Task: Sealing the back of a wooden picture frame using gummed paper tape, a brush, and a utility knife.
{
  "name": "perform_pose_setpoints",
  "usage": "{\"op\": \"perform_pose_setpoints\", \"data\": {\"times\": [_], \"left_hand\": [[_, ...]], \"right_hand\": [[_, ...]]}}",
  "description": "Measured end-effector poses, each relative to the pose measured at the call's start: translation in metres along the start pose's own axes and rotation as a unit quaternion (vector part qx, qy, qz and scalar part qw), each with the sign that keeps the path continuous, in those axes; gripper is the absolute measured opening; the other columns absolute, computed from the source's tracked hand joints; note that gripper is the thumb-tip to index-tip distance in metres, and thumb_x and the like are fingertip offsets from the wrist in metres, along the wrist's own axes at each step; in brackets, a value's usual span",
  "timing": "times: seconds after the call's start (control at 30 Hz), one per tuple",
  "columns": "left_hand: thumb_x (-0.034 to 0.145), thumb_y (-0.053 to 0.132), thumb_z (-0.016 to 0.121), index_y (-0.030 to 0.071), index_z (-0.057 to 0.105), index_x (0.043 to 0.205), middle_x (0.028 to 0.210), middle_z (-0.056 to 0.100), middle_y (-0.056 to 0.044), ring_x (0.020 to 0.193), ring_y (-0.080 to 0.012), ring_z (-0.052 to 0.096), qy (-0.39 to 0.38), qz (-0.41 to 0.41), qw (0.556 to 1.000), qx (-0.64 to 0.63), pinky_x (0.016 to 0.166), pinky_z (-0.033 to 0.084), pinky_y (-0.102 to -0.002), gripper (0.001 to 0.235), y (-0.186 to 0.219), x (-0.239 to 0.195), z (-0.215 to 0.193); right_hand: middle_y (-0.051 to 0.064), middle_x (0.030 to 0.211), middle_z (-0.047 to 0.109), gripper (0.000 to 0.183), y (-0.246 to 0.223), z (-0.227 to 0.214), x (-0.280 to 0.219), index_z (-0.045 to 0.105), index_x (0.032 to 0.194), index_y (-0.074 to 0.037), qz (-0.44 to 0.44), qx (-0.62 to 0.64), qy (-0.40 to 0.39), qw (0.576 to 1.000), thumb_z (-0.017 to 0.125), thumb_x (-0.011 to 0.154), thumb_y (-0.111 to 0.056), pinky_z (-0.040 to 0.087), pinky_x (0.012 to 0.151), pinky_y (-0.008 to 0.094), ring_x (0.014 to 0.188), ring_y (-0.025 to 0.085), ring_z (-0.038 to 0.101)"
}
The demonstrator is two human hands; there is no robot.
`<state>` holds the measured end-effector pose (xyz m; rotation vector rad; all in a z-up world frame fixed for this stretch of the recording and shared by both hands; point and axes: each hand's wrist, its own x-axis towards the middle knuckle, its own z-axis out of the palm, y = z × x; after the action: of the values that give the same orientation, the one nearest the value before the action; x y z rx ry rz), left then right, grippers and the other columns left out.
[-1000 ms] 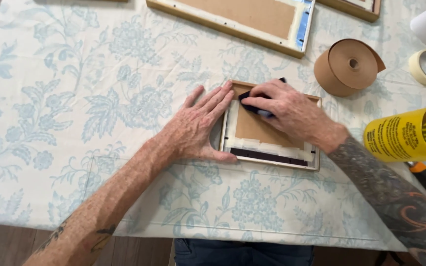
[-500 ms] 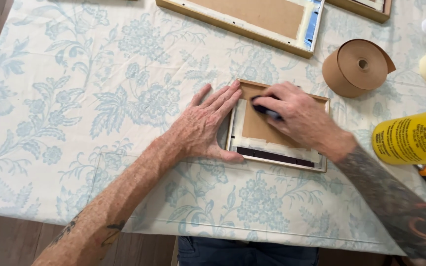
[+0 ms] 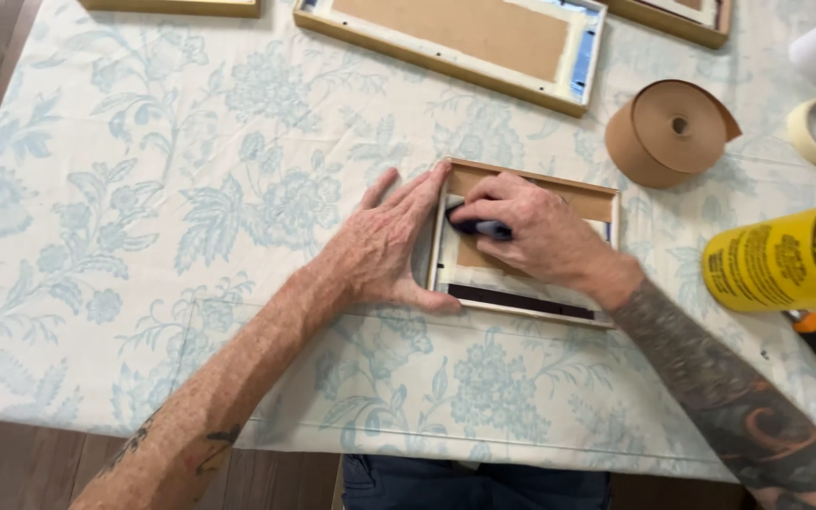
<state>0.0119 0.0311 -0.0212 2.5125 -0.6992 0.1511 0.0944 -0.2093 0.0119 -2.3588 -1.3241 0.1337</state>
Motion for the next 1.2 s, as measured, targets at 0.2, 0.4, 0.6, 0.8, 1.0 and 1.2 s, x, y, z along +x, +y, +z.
{"op": "perform_pose_setpoints", "data": {"times": [0.2,0.4,0.6,0.8,1.0,1.2], "left_hand": [[0.061,0.092,0.069,-0.002,0.007,0.164,0.167,0.031,-0.018,0.152,-0.0307,0.037,-0.016,-0.005,1.0,-0.002,0.126,0.018,-0.06,0.153,0.003,-0.002,0.0],[0.064,0.091,0.065,0.0,0.022,0.162,0.168,0.03,-0.017,0.151,-0.0302,0.038,-0.018,0.008,0.999,0.05,0.123,0.023,-0.06,0.141,0.006,-0.002,-0.001],[0.063,0.091,0.065,0.003,0.028,0.161,0.168,0.029,-0.016,0.15,-0.0301,0.04,-0.029,0.017,0.997,0.072,0.121,0.027,-0.06,0.137,0.006,0.0,-0.005],[0.065,0.092,0.063,0.003,0.029,0.162,0.17,0.027,-0.015,0.152,-0.0293,0.037,-0.031,0.01,0.997,0.071,0.122,0.023,-0.06,0.135,0.005,-0.001,-0.002],[0.065,0.09,0.062,0.003,0.028,0.162,0.17,0.026,-0.017,0.152,-0.0305,0.035,-0.029,0.004,0.997,0.072,0.123,0.02,-0.06,0.135,0.006,0.0,-0.001],[0.064,0.091,0.063,0.004,0.029,0.162,0.171,0.025,-0.014,0.153,-0.0288,0.034,-0.025,0.001,0.997,0.072,0.124,0.02,-0.059,0.135,0.005,0.0,0.001]], "right_hand": [[0.01,0.123,0.065,0.039,0.002,-0.018,-0.004,0.071,0.124,-0.012,0.055,0.04,0.024,0.997,0.073,0.085,-0.011,0.048,0.106,0.046,0.126,0.031,0.059],[0.004,0.125,0.062,0.044,-0.002,0.003,-0.003,0.069,0.124,-0.016,0.023,-0.073,0.011,0.997,0.076,0.081,-0.017,0.049,0.105,0.044,0.123,0.026,0.059],[0.004,0.123,0.064,0.04,0.003,-0.021,-0.042,0.071,0.12,-0.017,0.064,-0.082,0.001,0.995,0.075,0.08,-0.014,0.052,0.101,0.043,0.117,0.026,0.061],[0.008,0.123,0.067,0.034,0.014,-0.054,-0.08,0.073,0.121,-0.015,0.165,-0.1,-0.036,0.981,0.072,0.086,-0.014,0.054,0.101,0.041,0.118,0.028,0.064],[0.012,0.126,0.068,0.035,0.003,-0.08,-0.063,0.07,0.127,-0.012,0.2,-0.057,-0.037,0.978,0.07,0.092,-0.011,0.052,0.103,0.043,0.121,0.032,0.062],[0.008,0.128,0.061,0.04,0.0,-0.016,-0.023,0.065,0.129,-0.015,0.063,-0.116,-0.008,0.991,0.073,0.09,-0.015,0.05,0.105,0.04,0.122,0.027,0.058]]}}
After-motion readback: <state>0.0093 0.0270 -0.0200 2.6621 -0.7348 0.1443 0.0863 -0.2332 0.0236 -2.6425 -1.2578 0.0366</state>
